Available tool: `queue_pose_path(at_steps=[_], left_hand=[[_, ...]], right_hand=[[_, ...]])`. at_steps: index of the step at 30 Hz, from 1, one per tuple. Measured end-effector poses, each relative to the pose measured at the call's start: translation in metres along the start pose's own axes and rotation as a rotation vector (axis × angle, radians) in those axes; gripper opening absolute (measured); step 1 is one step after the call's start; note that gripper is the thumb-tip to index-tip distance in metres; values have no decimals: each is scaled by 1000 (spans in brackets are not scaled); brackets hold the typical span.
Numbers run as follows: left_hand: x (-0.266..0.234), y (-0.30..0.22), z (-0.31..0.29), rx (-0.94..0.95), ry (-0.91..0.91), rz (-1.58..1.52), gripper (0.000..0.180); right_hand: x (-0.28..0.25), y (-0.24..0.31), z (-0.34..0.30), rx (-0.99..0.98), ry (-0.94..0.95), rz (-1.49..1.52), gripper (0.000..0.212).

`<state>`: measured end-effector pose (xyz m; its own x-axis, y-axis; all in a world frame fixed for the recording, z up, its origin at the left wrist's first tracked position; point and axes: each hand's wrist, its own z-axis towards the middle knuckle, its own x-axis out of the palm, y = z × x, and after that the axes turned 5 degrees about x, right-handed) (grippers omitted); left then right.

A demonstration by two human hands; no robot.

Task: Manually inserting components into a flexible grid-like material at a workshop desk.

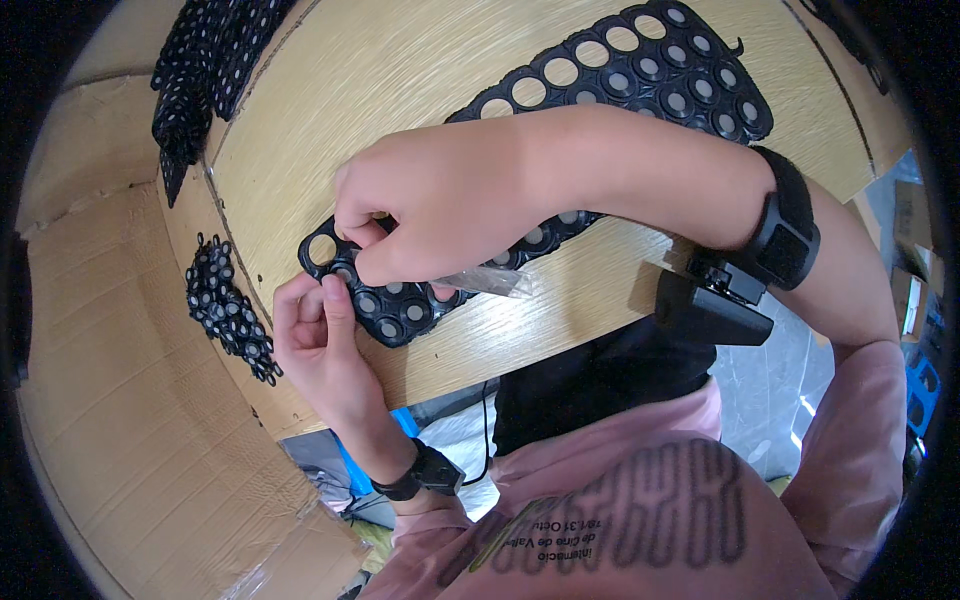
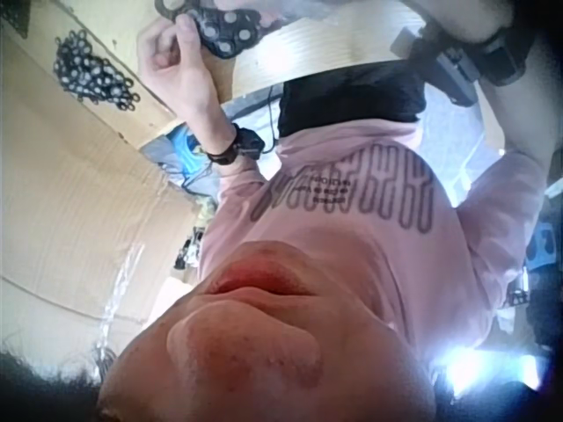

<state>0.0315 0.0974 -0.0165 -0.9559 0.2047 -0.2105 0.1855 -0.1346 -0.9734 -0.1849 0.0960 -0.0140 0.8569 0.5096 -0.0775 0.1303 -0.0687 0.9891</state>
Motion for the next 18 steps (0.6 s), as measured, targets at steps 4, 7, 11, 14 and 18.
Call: queue_pose_path(at_steps=[4, 7, 11, 14, 18], left_hand=[[3, 0, -1, 22, -17, 30, 11], [5, -1, -1, 20, -29, 41, 10], [6, 0, -2, 46, -25, 61, 10], [6, 1, -3, 80, -25, 30, 10], [5, 0, -4, 90, -19, 70, 11]], right_hand=[[0, -1, 1, -41, 7, -15, 25], [1, -1, 1, -37, 0, -42, 25], [2, -3, 0, -30, -40, -114, 26], [3, -7, 1, -135, -101, -238, 26], [6, -11, 1, -229, -158, -321, 24]])
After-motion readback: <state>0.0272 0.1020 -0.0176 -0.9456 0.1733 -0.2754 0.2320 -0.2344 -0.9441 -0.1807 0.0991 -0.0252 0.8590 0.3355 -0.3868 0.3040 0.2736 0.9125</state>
